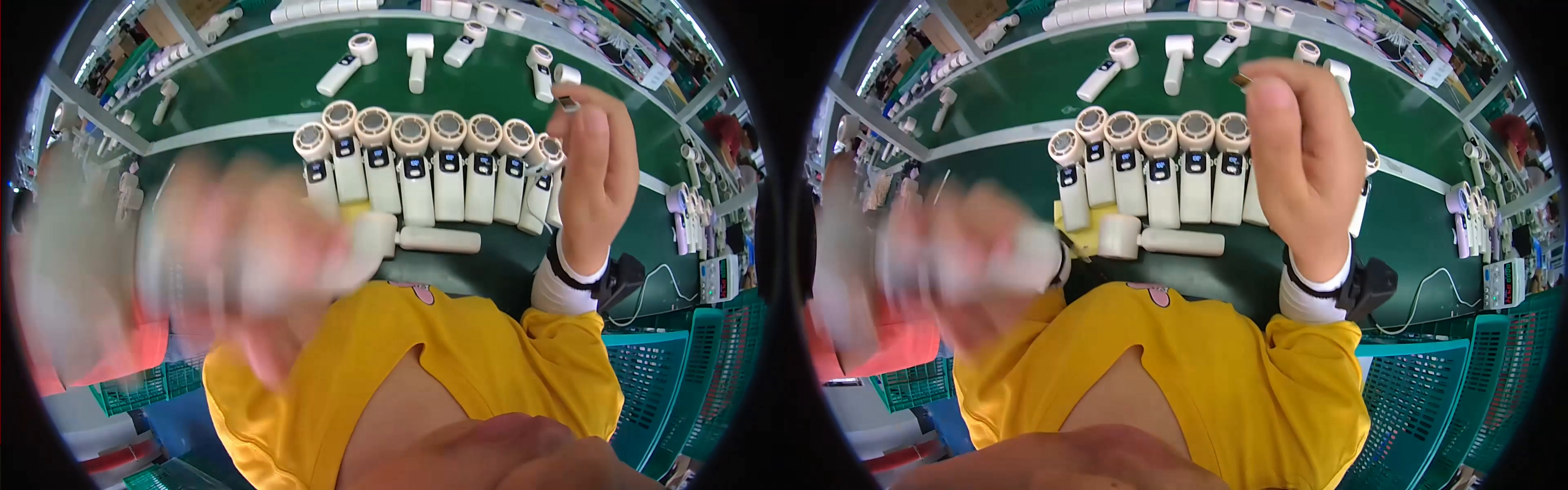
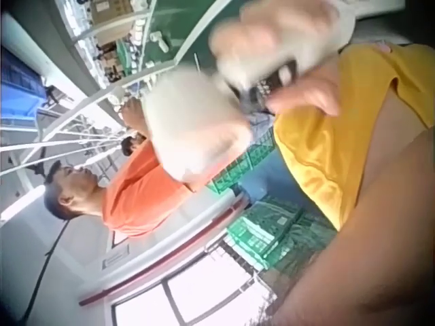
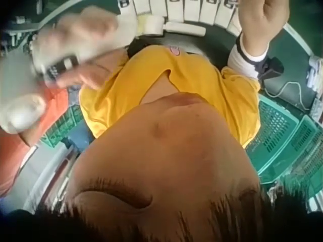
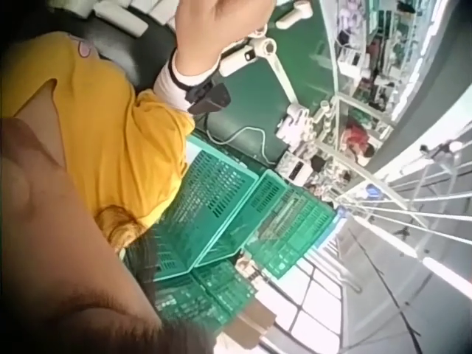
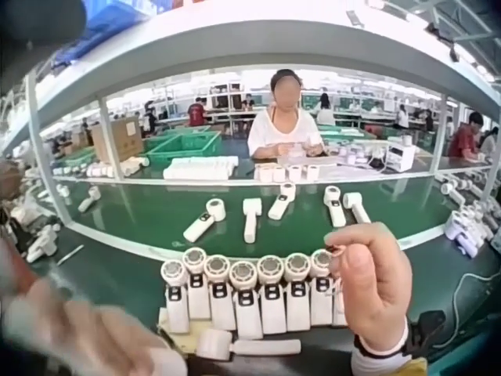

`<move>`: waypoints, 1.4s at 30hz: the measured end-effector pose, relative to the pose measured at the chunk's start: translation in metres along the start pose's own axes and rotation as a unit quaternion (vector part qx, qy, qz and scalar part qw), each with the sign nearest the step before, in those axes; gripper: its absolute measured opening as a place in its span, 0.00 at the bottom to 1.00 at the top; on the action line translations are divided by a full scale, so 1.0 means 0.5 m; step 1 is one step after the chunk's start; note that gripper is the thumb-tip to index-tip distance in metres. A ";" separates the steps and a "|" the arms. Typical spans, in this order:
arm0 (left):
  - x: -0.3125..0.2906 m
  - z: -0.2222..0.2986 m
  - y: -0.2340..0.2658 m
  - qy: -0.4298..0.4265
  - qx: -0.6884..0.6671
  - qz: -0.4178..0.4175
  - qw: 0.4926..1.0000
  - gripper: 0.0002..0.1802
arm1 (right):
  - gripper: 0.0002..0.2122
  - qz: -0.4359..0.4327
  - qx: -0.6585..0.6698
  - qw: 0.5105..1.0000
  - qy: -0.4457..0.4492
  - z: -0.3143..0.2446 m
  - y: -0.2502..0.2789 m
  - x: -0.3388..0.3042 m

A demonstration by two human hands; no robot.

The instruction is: The person tests handheld fans by picking each one up, pressing its button to cycle through speed settings, and checking the digital display. They occasionally plug a charging cable into the fans before setting them back on the table.

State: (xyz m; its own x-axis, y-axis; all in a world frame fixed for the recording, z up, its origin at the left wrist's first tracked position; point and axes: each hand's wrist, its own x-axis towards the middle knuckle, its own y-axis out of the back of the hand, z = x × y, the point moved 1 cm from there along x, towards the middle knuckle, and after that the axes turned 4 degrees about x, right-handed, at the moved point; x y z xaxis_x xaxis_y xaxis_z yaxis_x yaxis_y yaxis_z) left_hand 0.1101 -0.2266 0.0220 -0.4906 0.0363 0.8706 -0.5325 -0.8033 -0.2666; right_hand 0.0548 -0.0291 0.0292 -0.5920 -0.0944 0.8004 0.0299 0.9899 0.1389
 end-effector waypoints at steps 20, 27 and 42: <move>0.042 -0.018 0.010 0.341 0.170 0.046 0.923 0.13 | 0.06 -0.143 -0.006 0.989 -0.027 -0.024 -0.036 -0.024; 0.031 -0.048 0.005 0.439 -0.121 -0.033 0.889 0.17 | 0.09 -0.259 0.093 0.956 -0.102 -0.054 -0.010 -0.006; 0.018 -0.079 0.027 -0.198 0.557 -0.234 0.772 0.26 | 0.10 -0.204 0.040 0.971 -0.115 -0.034 -0.035 -0.022</move>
State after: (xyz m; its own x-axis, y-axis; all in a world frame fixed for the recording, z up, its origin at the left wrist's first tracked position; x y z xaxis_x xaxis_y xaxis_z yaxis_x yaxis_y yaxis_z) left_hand 0.0714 -0.2137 0.0099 -0.0583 0.4702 0.8806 0.4449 -0.7774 0.4445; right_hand 0.0747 -0.0472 0.0280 -0.7065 -0.4636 0.5348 -0.3028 0.8809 0.3636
